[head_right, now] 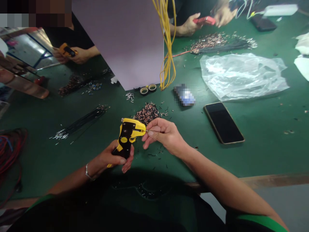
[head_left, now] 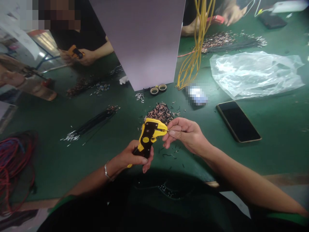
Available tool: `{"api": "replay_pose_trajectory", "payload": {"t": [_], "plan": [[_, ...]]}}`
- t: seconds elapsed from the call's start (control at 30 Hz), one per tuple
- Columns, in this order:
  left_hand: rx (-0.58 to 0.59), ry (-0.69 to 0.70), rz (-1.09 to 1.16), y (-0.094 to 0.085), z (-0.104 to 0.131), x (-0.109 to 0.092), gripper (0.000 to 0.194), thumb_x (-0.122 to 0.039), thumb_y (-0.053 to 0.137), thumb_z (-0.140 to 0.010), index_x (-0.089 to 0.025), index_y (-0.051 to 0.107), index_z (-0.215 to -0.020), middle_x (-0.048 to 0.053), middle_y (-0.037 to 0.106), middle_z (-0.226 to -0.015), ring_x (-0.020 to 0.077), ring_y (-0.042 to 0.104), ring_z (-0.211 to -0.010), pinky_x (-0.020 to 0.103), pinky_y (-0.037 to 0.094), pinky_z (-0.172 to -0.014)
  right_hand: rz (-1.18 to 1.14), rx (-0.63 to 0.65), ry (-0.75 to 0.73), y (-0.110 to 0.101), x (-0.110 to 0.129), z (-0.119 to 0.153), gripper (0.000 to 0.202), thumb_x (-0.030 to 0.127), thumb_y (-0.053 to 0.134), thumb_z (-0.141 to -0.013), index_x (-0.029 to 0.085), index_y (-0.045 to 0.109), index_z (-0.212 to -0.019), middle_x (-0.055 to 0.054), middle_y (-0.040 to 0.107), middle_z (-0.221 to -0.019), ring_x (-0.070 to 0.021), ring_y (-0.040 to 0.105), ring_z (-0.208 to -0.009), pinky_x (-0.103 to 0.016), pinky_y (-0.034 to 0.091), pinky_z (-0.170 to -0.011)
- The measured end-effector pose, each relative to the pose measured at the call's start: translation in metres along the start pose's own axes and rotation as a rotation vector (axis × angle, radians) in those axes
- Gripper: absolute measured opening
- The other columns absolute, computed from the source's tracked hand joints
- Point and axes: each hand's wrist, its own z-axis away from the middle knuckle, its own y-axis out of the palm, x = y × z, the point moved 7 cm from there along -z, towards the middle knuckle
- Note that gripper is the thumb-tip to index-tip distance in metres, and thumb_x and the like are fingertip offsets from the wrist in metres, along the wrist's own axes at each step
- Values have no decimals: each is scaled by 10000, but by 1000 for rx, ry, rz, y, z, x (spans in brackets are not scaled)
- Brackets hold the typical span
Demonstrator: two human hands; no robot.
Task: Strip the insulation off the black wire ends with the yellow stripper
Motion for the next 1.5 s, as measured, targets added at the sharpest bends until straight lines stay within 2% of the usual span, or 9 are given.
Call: {"api": "replay_pose_trajectory", "payload": {"t": [0.3, 0.8, 1.03, 1.5], "plan": [[-7, -20, 11, -2, 0, 3, 226, -189, 763, -746, -106, 655, -926, 5, 636, -657, 114, 604, -508, 250, 548, -500, 1, -14, -24, -3, 1, 0, 150, 259, 772, -801, 170, 659, -843, -39, 770, -712, -186, 731, -546, -340, 619, -560], [-18, -15, -7, 0, -2, 1, 255, -207, 771, -738, -112, 661, -947, 24, 657, -721, 128, 628, -559, 273, 558, -545, 123, -79, -45, -4, 3, 3, 204, 337, 740, -838, 184, 605, -828, -26, 746, -686, -163, 718, -549, -318, 605, -568], [-44, 22, -17, -2, -2, 2, 225, -194, 776, -741, -113, 653, -912, 2, 635, -664, 112, 606, -518, 248, 553, -502, 120, -86, -43, -4, 3, 2, 210, 340, 739, -838, 180, 603, -837, -26, 745, -684, -162, 720, -547, -316, 604, -569], [-130, 0, -40, -8, 0, 5, 217, -200, 787, -734, -122, 631, -862, -20, 630, -554, 101, 580, -415, 213, 517, -427, 123, -105, -27, -5, 1, 2, 217, 346, 744, -829, 184, 599, -821, -25, 743, -672, -161, 714, -532, -320, 608, -561]]}}
